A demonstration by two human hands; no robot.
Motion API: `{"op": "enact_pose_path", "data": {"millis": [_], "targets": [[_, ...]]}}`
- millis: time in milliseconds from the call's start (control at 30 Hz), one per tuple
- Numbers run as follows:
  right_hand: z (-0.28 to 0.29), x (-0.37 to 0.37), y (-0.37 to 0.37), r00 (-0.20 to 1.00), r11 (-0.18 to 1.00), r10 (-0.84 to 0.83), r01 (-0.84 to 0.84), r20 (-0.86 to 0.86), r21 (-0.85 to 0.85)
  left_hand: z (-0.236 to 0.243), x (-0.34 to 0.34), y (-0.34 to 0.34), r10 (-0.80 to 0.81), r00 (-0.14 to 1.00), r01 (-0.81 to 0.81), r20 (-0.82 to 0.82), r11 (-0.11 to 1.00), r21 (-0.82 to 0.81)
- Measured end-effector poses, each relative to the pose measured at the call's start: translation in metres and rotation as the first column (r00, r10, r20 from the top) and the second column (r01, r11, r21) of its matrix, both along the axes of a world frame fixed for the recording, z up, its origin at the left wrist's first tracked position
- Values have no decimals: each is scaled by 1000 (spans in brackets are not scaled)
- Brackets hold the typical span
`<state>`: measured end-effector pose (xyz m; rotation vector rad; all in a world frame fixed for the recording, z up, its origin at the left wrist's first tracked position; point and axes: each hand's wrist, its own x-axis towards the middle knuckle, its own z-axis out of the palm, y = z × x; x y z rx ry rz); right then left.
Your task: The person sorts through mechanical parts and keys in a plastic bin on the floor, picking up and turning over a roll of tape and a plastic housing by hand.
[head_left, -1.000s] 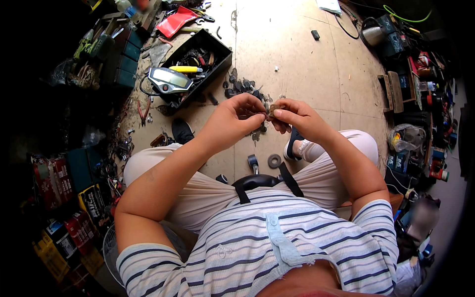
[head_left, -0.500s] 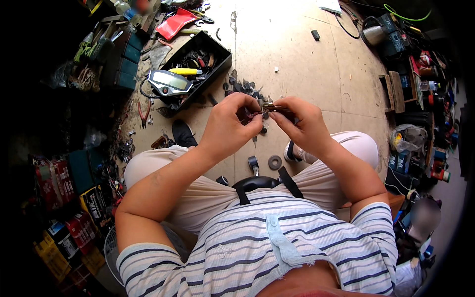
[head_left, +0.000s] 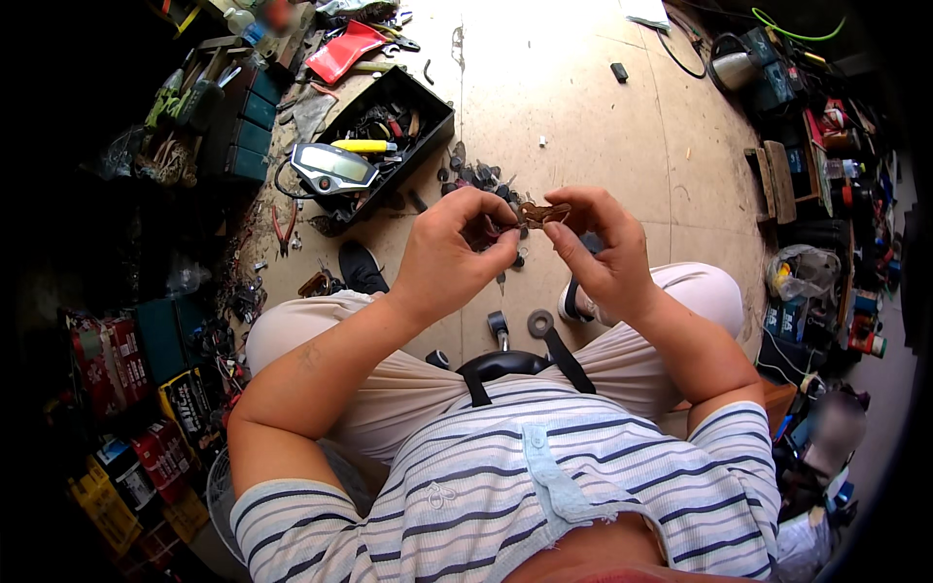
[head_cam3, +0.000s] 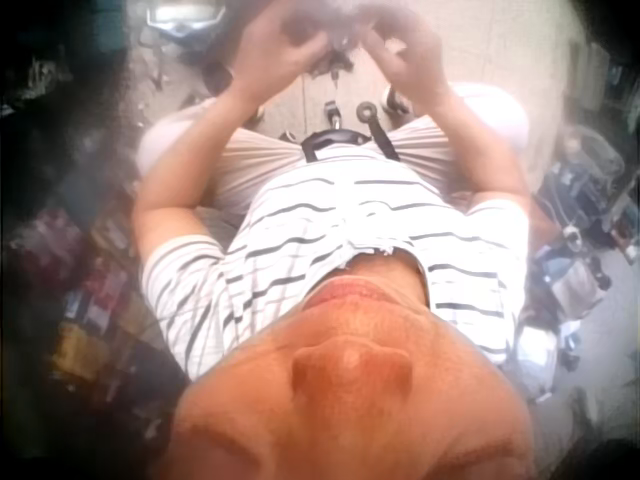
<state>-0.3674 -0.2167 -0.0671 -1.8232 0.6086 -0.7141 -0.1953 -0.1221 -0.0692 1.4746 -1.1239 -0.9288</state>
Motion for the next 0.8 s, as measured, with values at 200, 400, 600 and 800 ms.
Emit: {"op": "enact_pose_path", "data": {"millis": [200, 400, 600, 800], "targets": [[-4, 4, 3, 993, 955, -74, 46, 87, 292, -1, -1, 1, 36, 997, -34, -67, 999, 34], [-4, 8, 2, 988, 966, -130, 107, 83, 236, 0, -4, 0, 95, 993, -95, -67, 995, 2], [2, 12, 6, 983, 988, -151, 147, 105, 42, 3, -6, -1, 153, 987, -154, -39, 987, -40], [4, 16, 10, 991, 955, -75, 104, 112, -279, 7, -8, -1, 146, 984, -147, -98, 989, 2]]}}
